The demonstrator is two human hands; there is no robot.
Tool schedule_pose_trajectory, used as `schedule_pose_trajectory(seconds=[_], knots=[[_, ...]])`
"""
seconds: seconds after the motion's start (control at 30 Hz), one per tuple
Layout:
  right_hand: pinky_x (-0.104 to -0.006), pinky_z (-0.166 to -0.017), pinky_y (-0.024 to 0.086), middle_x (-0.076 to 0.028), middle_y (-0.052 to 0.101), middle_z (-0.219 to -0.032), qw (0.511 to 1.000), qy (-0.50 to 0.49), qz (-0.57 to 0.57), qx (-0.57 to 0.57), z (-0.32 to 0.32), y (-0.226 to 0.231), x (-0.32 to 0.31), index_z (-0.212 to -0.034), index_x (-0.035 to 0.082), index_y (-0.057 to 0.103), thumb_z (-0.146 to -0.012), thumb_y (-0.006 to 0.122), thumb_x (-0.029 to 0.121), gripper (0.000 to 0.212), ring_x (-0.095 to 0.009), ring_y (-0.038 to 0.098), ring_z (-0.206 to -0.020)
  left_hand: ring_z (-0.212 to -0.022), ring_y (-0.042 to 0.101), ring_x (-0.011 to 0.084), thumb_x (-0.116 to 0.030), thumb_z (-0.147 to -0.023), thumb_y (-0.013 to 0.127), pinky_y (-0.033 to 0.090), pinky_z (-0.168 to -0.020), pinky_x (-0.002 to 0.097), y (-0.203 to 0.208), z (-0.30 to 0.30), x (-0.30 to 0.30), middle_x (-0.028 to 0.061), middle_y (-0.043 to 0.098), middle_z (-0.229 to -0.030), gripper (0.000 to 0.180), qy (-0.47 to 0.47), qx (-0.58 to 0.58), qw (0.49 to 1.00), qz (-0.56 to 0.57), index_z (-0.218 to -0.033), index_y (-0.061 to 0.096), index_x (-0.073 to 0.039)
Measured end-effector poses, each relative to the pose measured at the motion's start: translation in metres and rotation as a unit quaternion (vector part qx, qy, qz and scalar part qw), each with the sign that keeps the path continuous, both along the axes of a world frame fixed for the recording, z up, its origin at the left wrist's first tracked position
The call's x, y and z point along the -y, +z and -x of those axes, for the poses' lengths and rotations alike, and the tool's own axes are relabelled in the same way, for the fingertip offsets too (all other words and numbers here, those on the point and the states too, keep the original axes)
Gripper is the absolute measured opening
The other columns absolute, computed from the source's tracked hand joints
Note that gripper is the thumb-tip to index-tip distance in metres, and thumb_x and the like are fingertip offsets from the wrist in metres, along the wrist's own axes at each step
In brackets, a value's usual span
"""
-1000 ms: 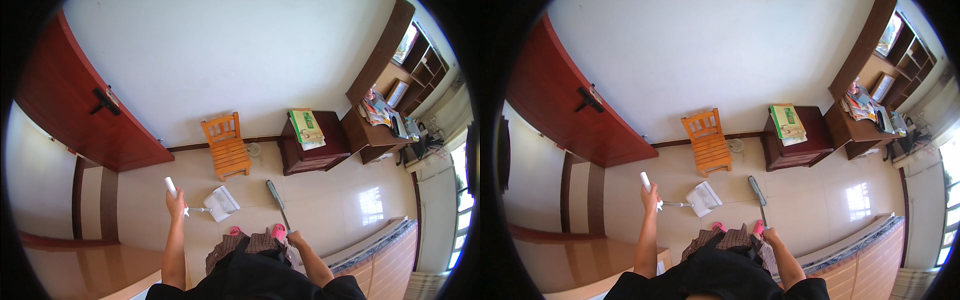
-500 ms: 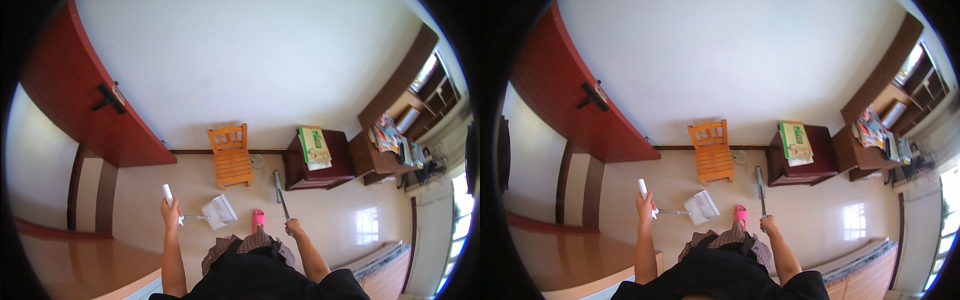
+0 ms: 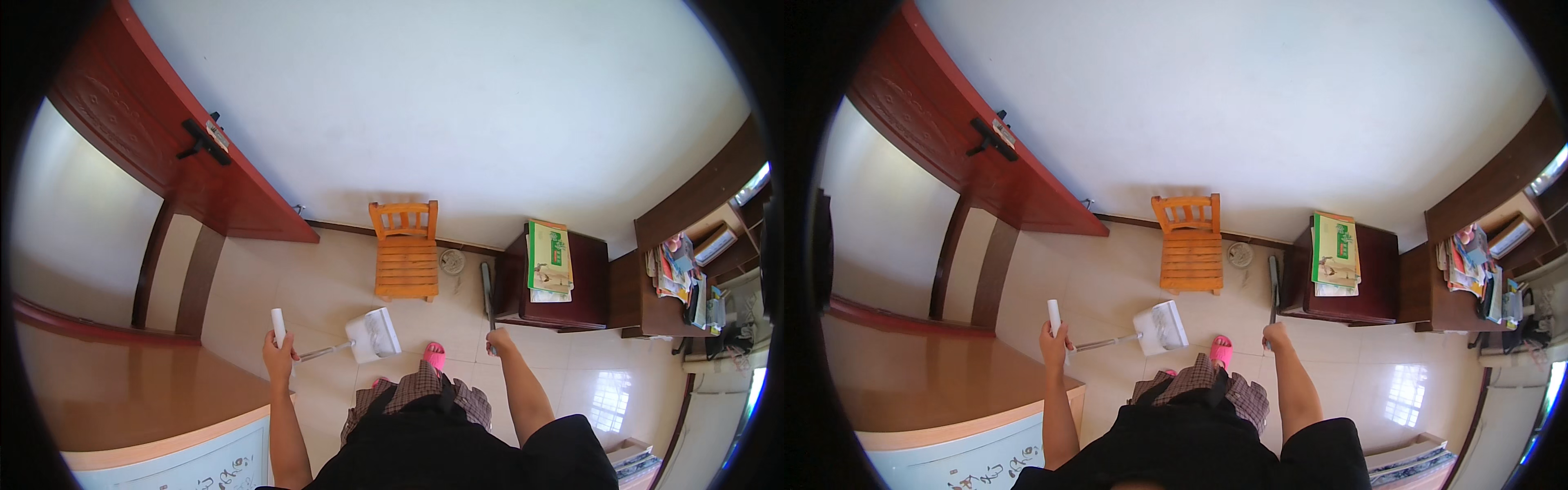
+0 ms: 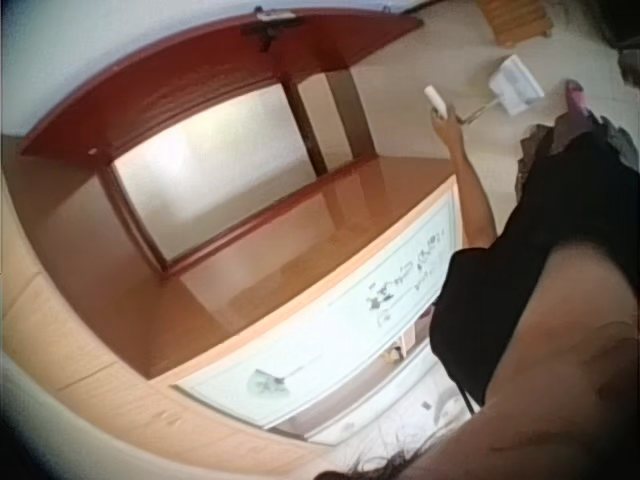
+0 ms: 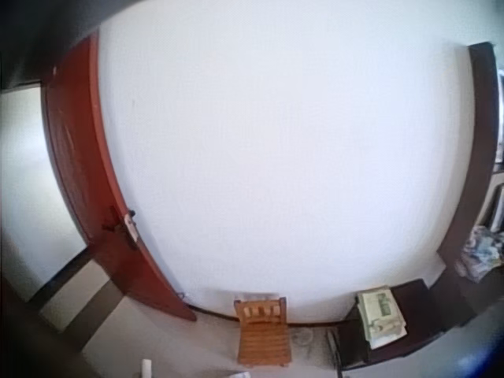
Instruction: The person sweeps the floor with a broom and dustpan, then organizes books and a stuffed toy on a desk. They also open a drawer, move a small wooden chair, and sweep around it.
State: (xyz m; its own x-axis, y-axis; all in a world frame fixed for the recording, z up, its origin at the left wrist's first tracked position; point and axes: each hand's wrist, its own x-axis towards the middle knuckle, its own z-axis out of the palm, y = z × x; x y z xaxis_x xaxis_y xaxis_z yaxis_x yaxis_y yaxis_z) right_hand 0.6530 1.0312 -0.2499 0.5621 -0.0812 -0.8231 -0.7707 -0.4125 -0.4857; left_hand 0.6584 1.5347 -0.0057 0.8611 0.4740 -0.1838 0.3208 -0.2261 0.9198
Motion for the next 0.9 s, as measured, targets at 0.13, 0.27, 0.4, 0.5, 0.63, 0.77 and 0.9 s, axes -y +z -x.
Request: schedule_pose_trajectory(seconds=[0.13,0.27,0.4,0.5,0.63,0.77,0.9], knots=[[-0.0393,-0.031,0.038,-0.018,0.053,-0.051,0.942,0.321,-0.009,0.099,0.031,-0.013,-0.012,-0.055,-0.001,0.052,-0.069,0.048,0.000,0.014,-0.025,0.054,-0.041,-0.036,0.043,0.0084,-0.018,-0.077,0.058,0.034,-0.034,0.0215,0.000,0.003,0.001,0.0027,0.046,-0.050,0.021,0.001,-0.009,1.000,-0.002,-0.084,0.049,-0.001],[-0.0340,-0.027,0.034,-0.012,0.044,-0.048,0.972,-0.219,-0.073,-0.051,0.051,0.067,-0.054,-0.075,-0.001,0.041,-0.073,0.048,0.001,0.007,-0.020,0.045,-0.035,-0.037,0.042,0.0091,-0.019,-0.078,0.057,0.035,-0.034,0.0225,0.001,0.000,0.001,0.0021,0.044,-0.048,0.020,0.005,-0.023,1.000,0.017,-0.080,0.050,-0.001],[-0.0290,-0.028,0.032,-0.008,0.041,-0.050,0.947,-0.273,-0.157,-0.060,0.067,0.094,-0.030,-0.076,0.003,0.038,-0.075,0.047,0.003,0.009,-0.015,0.040,-0.034,-0.036,0.042,0.0100,-0.020,-0.079,0.056,0.036,-0.035,0.0241,-0.004,-0.010,-0.009,0.0014,0.042,-0.047,0.021,-0.018,-0.050,0.998,0.026,-0.077,0.049,-0.001],[-0.0245,-0.030,0.032,-0.006,0.041,-0.050,0.917,-0.330,-0.205,-0.095,0.071,0.105,-0.011,-0.073,0.004,0.038,-0.077,0.046,0.006,0.010,-0.010,0.038,-0.035,-0.036,0.041,0.0104,-0.021,-0.080,0.055,0.036,-0.035,0.0247,-0.006,-0.018,-0.017,0.0015,0.040,-0.046,0.022,-0.028,-0.032,0.999,0.004,-0.073,0.048,-0.001],[-0.0263,-0.030,0.033,-0.007,0.043,-0.051,0.870,-0.414,-0.236,-0.126,0.080,0.097,0.000,-0.072,0.003,0.041,-0.078,0.046,0.010,0.010,-0.013,0.039,-0.036,-0.036,0.041,0.0109,-0.021,-0.081,0.054,0.037,-0.035,0.0253,0.016,-0.037,-0.029,0.0028,0.040,-0.046,0.024,-0.043,-0.021,0.998,-0.036,-0.070,0.045,-0.002],[-0.0292,-0.031,0.034,-0.008,0.044,-0.051,0.860,-0.434,-0.233,-0.134,0.084,0.091,-0.011,-0.073,0.001,0.043,-0.078,0.046,0.010,0.011,-0.016,0.041,-0.038,-0.037,0.040,0.0112,-0.023,-0.080,0.055,0.036,-0.035,0.0259,0.041,-0.068,-0.041,0.0030,0.039,-0.047,0.026,0.013,0.014,1.000,-0.008,-0.070,0.045,-0.002],[-0.0273,-0.032,0.035,-0.007,0.044,-0.054,0.913,-0.341,-0.201,-0.098,0.089,0.083,-0.020,-0.077,0.003,0.041,-0.079,0.045,0.010,0.009,-0.012,0.040,-0.037,-0.039,0.039,0.0102,-0.024,-0.080,0.055,0.035,-0.035,0.0253,0.057,-0.096,-0.047,0.0006,0.036,-0.049,0.024,0.040,0.032,0.999,0.001,-0.071,0.045,-0.004]])
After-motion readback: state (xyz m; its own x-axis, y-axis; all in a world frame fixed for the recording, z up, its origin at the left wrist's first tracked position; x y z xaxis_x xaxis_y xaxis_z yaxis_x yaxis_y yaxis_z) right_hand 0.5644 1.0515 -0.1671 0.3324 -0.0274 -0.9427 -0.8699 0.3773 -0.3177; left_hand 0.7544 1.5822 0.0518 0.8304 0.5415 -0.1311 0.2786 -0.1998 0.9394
